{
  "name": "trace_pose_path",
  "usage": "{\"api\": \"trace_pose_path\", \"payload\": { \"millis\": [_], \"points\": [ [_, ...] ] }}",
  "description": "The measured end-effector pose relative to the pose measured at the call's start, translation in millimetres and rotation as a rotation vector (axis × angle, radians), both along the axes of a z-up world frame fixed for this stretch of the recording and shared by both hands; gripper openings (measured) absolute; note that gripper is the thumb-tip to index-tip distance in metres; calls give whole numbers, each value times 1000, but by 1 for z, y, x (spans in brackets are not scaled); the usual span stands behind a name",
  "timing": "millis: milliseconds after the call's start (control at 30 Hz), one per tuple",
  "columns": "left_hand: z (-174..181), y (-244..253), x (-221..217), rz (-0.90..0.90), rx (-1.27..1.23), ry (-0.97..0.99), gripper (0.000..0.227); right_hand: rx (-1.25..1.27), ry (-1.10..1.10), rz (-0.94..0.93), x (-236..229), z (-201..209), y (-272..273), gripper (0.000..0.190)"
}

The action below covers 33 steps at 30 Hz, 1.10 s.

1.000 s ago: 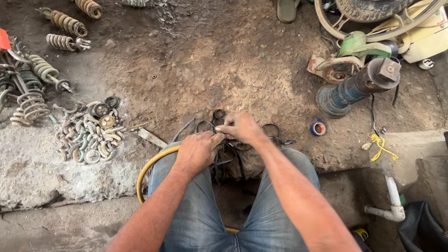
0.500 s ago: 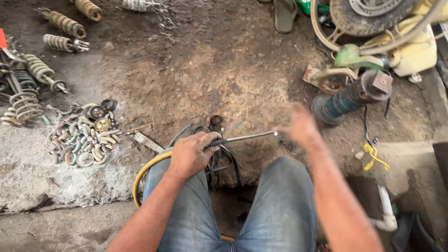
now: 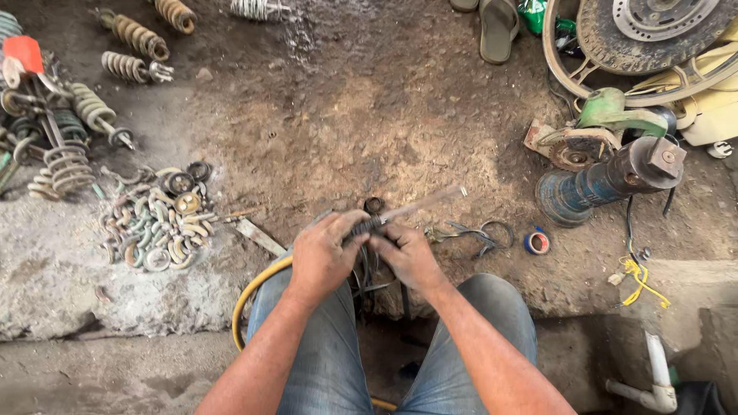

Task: The person sits on the ground and wraps a thin metal wire around a metal rod multiple times. The person then uses blue tape to secure the wrapped wire to the rod.

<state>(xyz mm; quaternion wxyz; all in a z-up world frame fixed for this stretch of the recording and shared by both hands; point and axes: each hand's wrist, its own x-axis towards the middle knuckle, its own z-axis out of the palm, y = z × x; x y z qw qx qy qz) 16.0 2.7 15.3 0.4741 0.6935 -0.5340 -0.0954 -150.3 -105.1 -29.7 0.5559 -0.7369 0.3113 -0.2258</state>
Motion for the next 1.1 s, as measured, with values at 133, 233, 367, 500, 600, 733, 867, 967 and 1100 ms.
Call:
{"api": "trace_pose_path", "payload": {
  "millis": [133, 233, 367, 500, 600, 733, 867, 967, 1100],
  "points": [
    [-14, -9, 14, 135, 66, -14, 28, -106, 196, -20, 2, 11, 11, 29],
    [-23, -7, 19, 184, 166, -5, 28, -241, 168, -13, -1, 30, 39, 32],
    [-27, -7, 13, 121, 208, -66, 28, -323, 65, 2, -12, 59, 56, 31],
    [-36, -12, -3, -39, 151, -241, 25, -648, 203, -5, -8, 55, 5, 34],
    [-34, -9, -17, -182, 129, -310, 21, -712, 429, -21, 6, 27, -46, 36],
    [-29, -9, -11, -244, 73, -304, 19, -847, 358, 50, 22, -18, -85, 39],
    [-37, -6, -9, -277, 51, -324, 26, -508, 619, 120, 23, -49, -84, 41],
    [-34, -14, -7, -279, 92, -328, 23, -318, 697, 161, 18, -17, -88, 39],
    [-33, -13, -4, -218, 178, -282, 14, -130, 632, 198, -17, 51, -94, 24]
  ]
}}
